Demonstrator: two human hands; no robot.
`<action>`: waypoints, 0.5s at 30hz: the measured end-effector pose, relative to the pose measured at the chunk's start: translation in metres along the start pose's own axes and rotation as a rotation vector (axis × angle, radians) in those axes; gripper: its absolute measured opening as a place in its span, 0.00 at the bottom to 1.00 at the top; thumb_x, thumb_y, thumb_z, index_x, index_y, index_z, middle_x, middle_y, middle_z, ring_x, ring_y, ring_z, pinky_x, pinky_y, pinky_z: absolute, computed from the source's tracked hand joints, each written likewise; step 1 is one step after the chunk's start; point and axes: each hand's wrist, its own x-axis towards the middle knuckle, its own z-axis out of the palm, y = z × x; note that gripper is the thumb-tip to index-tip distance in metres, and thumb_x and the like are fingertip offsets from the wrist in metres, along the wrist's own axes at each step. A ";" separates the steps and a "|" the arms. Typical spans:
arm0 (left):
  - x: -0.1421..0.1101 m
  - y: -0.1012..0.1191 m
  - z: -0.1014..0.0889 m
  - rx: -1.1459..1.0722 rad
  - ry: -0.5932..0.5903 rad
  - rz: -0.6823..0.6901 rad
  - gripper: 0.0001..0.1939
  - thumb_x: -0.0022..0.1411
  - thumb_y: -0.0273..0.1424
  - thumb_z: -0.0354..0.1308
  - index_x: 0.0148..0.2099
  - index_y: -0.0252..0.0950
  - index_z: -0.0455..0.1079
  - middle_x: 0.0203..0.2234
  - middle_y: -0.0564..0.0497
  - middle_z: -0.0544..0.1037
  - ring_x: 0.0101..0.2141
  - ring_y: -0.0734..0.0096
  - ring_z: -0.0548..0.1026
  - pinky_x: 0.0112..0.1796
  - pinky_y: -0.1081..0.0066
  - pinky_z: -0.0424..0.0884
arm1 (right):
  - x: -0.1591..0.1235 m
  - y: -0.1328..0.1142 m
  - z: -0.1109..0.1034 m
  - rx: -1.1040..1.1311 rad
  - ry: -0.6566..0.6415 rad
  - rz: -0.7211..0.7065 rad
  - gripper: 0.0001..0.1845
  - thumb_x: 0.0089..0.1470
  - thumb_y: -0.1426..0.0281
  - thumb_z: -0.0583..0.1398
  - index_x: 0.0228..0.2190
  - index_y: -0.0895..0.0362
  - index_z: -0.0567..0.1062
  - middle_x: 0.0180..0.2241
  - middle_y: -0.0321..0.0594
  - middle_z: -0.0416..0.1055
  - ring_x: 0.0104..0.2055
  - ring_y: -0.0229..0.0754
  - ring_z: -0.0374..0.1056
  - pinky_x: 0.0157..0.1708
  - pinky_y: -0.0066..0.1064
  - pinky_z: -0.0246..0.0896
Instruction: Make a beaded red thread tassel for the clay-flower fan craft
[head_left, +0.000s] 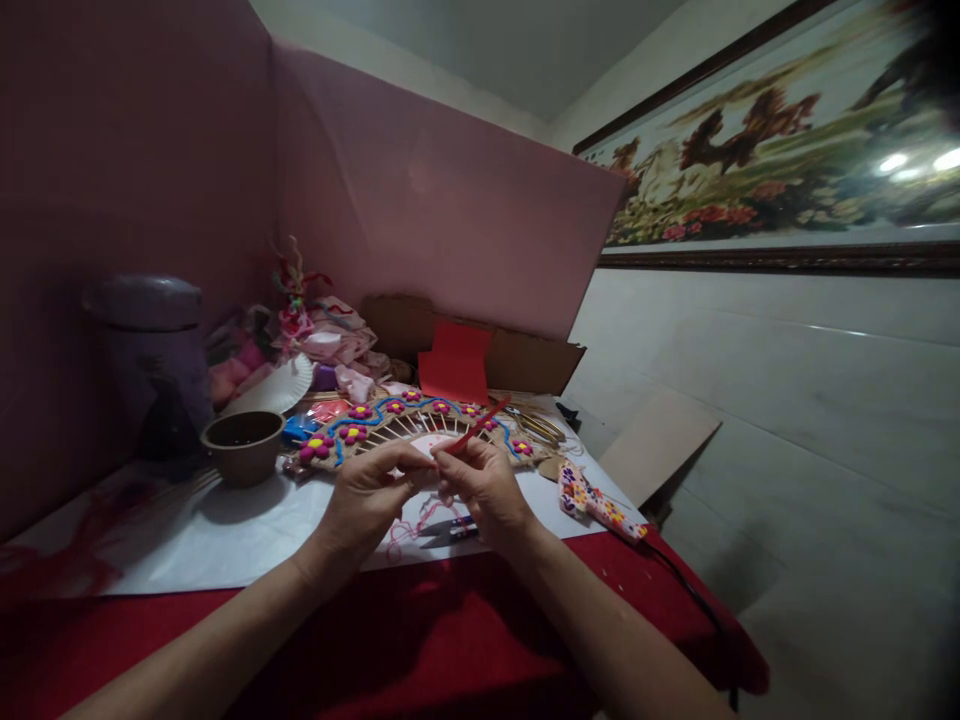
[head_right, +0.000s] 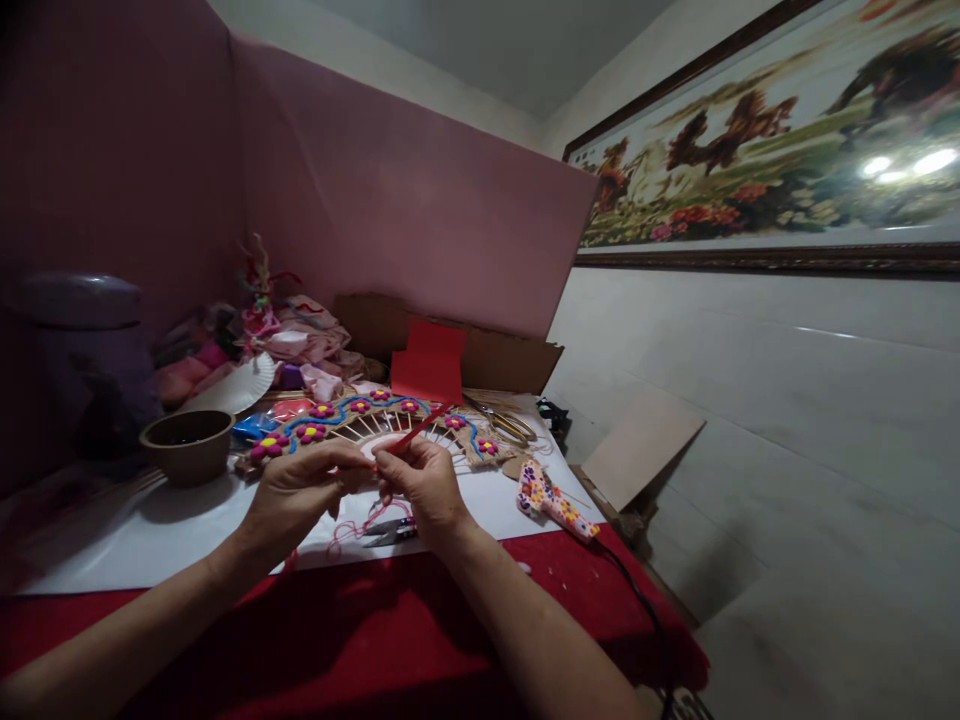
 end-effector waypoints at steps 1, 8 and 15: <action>0.000 0.000 0.000 -0.022 0.007 -0.040 0.03 0.53 0.25 0.61 0.28 0.35 0.74 0.23 0.53 0.76 0.23 0.78 0.70 0.24 0.78 0.67 | 0.000 0.001 0.000 -0.009 0.005 -0.004 0.11 0.40 0.66 0.69 0.26 0.60 0.77 0.19 0.33 0.69 0.17 0.30 0.61 0.15 0.21 0.57; 0.000 0.000 0.003 -0.018 0.020 -0.065 0.01 0.50 0.25 0.62 0.27 0.35 0.74 0.21 0.54 0.76 0.21 0.77 0.69 0.22 0.78 0.64 | -0.001 0.000 -0.001 -0.015 0.022 -0.024 0.10 0.40 0.67 0.69 0.26 0.59 0.76 0.19 0.33 0.69 0.18 0.30 0.61 0.16 0.21 0.57; -0.001 0.002 0.002 0.140 -0.001 -0.001 0.02 0.52 0.27 0.61 0.28 0.35 0.74 0.22 0.53 0.76 0.24 0.75 0.70 0.24 0.76 0.64 | -0.003 -0.002 0.000 -0.020 -0.020 0.004 0.10 0.40 0.67 0.68 0.25 0.59 0.75 0.21 0.32 0.69 0.19 0.30 0.61 0.17 0.21 0.56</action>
